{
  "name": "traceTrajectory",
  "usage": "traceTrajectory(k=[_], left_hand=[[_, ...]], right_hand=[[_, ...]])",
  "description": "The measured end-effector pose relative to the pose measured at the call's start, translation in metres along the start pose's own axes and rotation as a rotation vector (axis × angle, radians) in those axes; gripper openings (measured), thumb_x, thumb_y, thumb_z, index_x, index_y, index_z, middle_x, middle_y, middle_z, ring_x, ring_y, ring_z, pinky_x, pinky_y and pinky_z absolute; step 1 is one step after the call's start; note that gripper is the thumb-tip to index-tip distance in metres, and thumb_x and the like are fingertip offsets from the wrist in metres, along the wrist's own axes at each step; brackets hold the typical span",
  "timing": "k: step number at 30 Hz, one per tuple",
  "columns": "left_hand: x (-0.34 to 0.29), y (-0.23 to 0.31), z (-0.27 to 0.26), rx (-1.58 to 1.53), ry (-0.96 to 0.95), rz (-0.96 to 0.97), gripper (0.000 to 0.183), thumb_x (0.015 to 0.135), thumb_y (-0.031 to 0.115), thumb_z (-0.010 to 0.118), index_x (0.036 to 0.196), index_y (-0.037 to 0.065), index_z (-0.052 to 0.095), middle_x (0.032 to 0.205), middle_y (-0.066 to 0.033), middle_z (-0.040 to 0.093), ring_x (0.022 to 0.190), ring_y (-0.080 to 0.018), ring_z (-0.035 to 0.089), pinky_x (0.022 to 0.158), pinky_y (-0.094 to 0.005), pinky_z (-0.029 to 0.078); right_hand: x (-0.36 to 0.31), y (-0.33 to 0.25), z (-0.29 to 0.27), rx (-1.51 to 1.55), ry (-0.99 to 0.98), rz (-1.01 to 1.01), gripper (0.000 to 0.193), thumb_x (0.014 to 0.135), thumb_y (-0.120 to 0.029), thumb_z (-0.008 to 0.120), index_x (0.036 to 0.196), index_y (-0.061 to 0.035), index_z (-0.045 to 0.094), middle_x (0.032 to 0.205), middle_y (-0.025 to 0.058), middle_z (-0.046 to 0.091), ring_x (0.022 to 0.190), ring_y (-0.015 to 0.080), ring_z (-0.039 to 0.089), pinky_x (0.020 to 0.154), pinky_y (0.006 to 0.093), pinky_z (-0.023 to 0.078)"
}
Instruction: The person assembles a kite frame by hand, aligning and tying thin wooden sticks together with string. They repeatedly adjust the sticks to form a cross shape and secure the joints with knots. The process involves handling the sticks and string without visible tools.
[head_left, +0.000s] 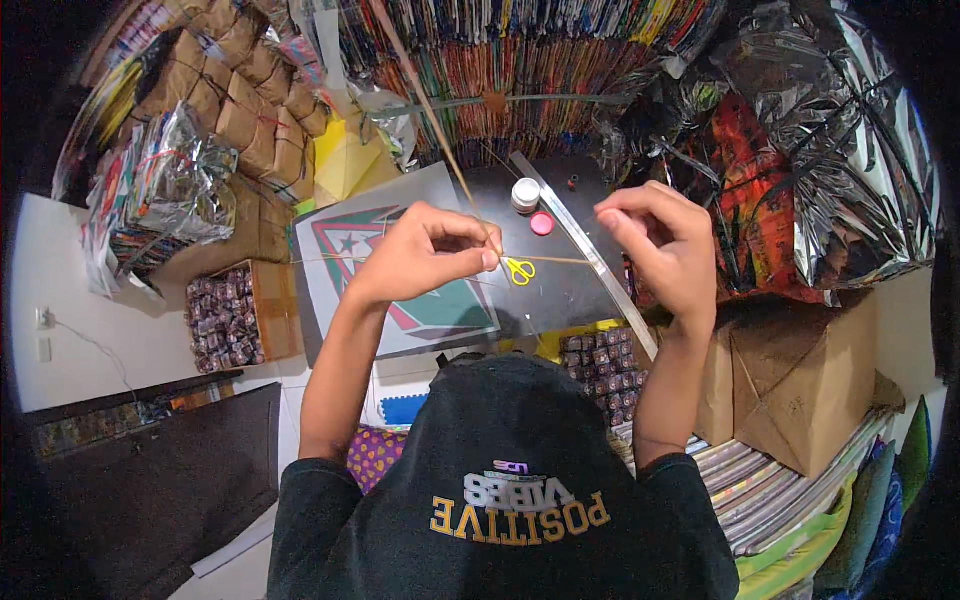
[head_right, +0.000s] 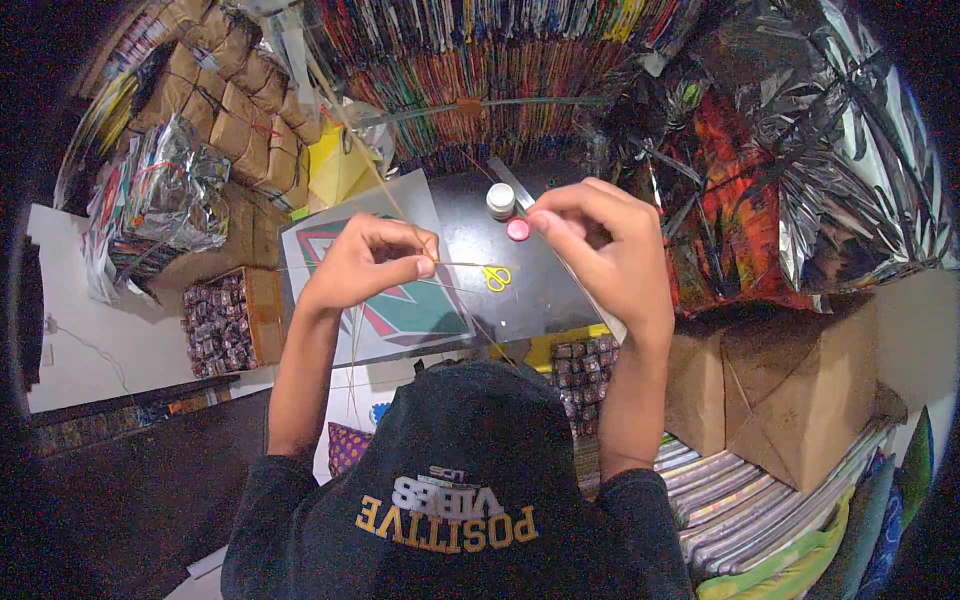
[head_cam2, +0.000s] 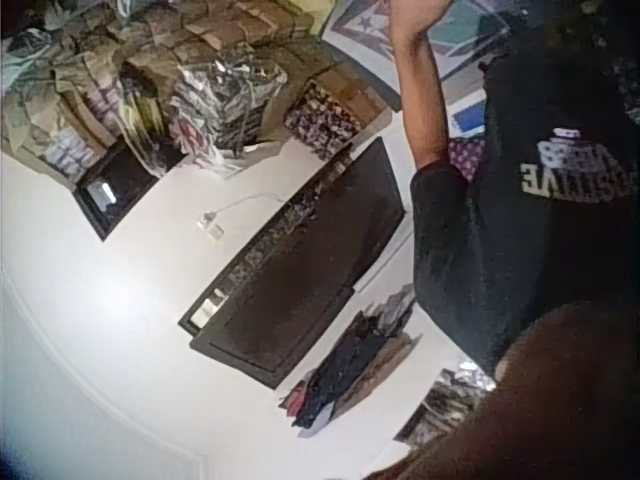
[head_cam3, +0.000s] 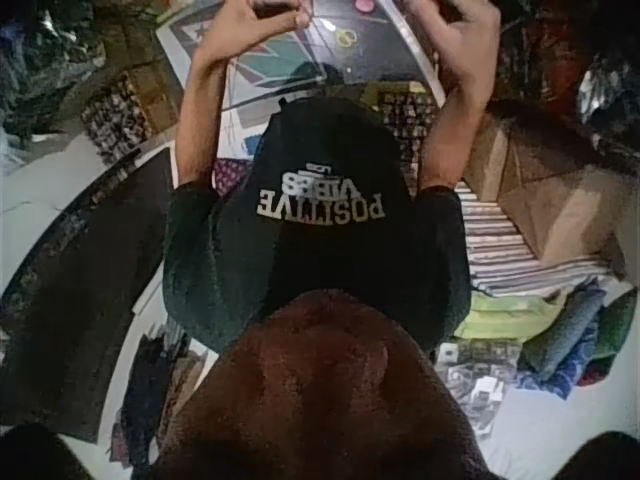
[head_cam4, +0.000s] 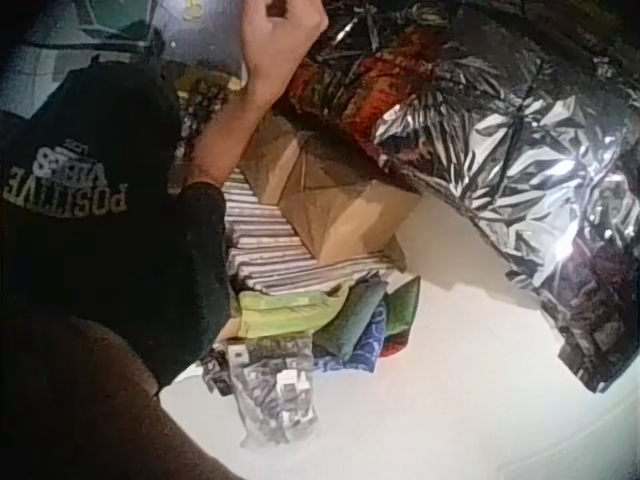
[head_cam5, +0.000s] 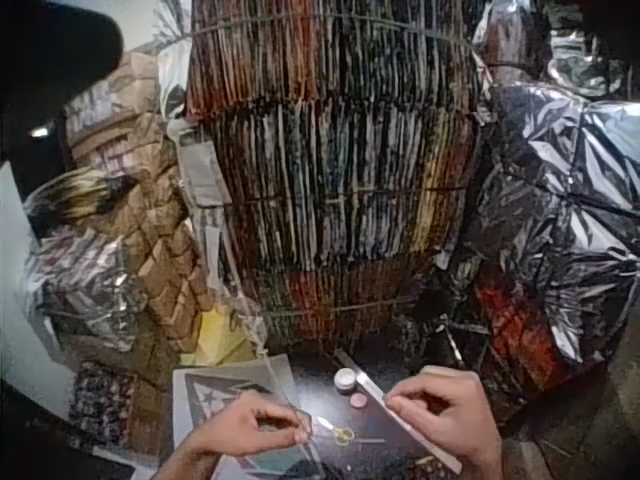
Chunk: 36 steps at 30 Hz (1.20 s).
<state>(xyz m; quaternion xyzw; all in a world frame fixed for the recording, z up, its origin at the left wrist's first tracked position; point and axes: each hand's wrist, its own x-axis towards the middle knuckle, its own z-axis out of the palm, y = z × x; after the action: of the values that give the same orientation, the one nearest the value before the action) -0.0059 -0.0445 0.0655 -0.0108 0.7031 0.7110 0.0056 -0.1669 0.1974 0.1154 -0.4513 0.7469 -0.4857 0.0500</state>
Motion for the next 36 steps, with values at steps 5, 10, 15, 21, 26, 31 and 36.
traceTrajectory(k=[5,10,15,21,26,31,36], left_hand=[[-0.002,-0.003,-0.007,-0.237,0.06,0.091,0.015,0.089,0.01,0.072,0.09,-0.005,0.07,0.087,-0.0045,0.065,0.077,-0.0088,0.057,0.068,-0.0256,0.046],[0.006,-0.003,0.001,-0.448,0.247,0.125,0.014,0.091,0.01,0.07,0.091,-0.004,0.068,0.086,-0.0038,0.062,0.076,-0.0095,0.056,0.067,-0.0257,0.045],[0.012,-0.018,-0.007,-0.373,0.433,0.145,0.013,0.091,0.009,0.07,0.092,-0.003,0.07,0.088,-0.004,0.064,0.073,-0.0092,0.056,0.066,-0.0253,0.046],[0.016,-0.044,-0.008,0.019,0.46,0.083,0.015,0.089,0.009,0.071,0.088,-0.006,0.072,0.09,-0.0042,0.068,0.072,-0.0081,0.057,0.065,-0.0246,0.048],[0.014,-0.051,0.015,0.28,0.281,0.102,0.017,0.087,0.01,0.072,0.092,-0.007,0.072,0.089,-0.009,0.073,0.08,-0.0129,0.065,0.071,-0.0277,0.051],[0.01,-0.046,0.026,0.446,0.049,0.181,0.016,0.087,0.012,0.073,0.09,-0.003,0.075,0.088,-0.015,0.073,0.086,-0.0188,0.069,0.079,-0.0339,0.053],[0.0,-0.044,0.003,0.138,0.074,0.109,0.013,0.086,0.007,0.072,0.089,-0.006,0.072,0.089,-0.0099,0.072,0.086,-0.0169,0.065,0.08,-0.0316,0.051]], right_hand=[[-0.006,0.056,0.024,0.452,-0.245,0.212,0.015,0.093,-0.01,0.068,0.104,-0.0016,0.073,0.093,0.0,0.072,0.075,0.0032,0.054,0.067,0.0204,0.041],[-0.036,0.095,0.08,0.687,-0.436,0.301,0.019,0.098,-0.021,0.064,0.107,-0.0073,0.073,0.078,-0.0092,0.055,0.067,0.0,0.043,0.058,0.0194,0.033],[-0.053,0.064,0.107,0.944,-0.591,0.425,0.022,0.1,-0.022,0.06,0.112,-0.0056,0.07,0.07,-0.0117,0.047,0.059,-0.0016,0.037,0.052,0.0189,0.026],[-0.043,0.015,0.089,0.911,-0.553,0.338,0.023,0.102,-0.016,0.057,0.112,0.0016,0.068,0.097,0.0,0.066,0.082,0.0034,0.053,0.072,0.0198,0.042],[-0.014,-0.005,0.061,0.771,-0.389,0.3,0.021,0.101,-0.014,0.057,0.107,0.003,0.069,0.098,0.0027,0.069,0.09,0.0053,0.059,0.079,0.021,0.047],[0.014,0.025,0.033,0.552,-0.351,0.224,0.02,0.098,-0.016,0.061,0.098,0.0008,0.071,0.088,-0.0011,0.067,0.077,0.0043,0.055,0.071,0.0206,0.044],[0.027,0.07,0.006,0.404,-0.407,0.257,0.022,0.098,-0.019,0.063,0.096,0.0011,0.071,0.089,-0.0019,0.067,0.084,0.0037,0.054,0.076,0.0225,0.043]])
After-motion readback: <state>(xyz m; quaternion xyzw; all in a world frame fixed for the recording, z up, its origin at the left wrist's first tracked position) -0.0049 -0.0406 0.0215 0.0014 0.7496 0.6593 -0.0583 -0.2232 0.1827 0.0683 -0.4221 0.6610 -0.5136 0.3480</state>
